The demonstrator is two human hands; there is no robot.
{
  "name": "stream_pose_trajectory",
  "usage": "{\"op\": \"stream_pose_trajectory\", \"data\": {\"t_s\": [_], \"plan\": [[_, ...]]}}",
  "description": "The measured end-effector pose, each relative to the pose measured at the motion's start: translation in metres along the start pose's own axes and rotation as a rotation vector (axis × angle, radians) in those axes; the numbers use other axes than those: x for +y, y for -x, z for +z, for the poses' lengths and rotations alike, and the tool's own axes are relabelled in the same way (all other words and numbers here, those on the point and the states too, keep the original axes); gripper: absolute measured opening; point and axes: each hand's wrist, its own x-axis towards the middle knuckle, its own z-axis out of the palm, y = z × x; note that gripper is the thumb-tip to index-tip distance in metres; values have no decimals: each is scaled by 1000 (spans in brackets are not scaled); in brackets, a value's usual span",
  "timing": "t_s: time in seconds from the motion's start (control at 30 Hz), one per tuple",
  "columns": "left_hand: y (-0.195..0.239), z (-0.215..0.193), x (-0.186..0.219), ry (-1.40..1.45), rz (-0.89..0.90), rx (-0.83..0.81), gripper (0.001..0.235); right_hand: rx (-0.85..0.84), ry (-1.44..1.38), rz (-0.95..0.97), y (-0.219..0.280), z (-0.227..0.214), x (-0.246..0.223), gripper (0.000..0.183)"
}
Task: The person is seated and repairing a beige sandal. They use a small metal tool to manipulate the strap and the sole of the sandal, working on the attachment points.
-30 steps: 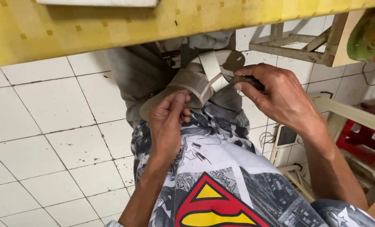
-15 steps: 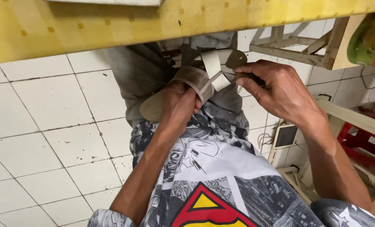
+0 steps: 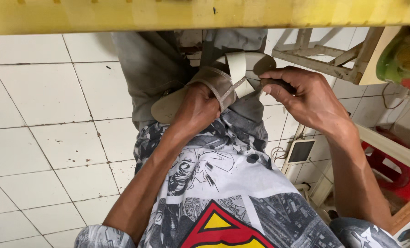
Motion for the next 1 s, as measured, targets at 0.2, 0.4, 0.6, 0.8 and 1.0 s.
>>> {"op": "stream_pose_trajectory", "data": {"t_s": [0.2, 0.4, 0.6, 0.8, 1.0], "plan": [[-8, 5, -13, -36, 5, 10, 27, -14, -37, -17, -3, 1, 6, 38], [-4, 7, -8, 66, 94, 8, 37, -9, -38, 1, -3, 4, 1, 37], [-4, 10, -15, -68, 67, 144, 36, 15, 109, -147, -1, 7, 5, 38], [3, 4, -6, 19, -37, 66, 36, -38, 186, -138, -4, 1, -3, 38], [3, 4, 2, 38, 31, 97, 22, -19, 135, -98, -2, 4, -2, 39]]}}
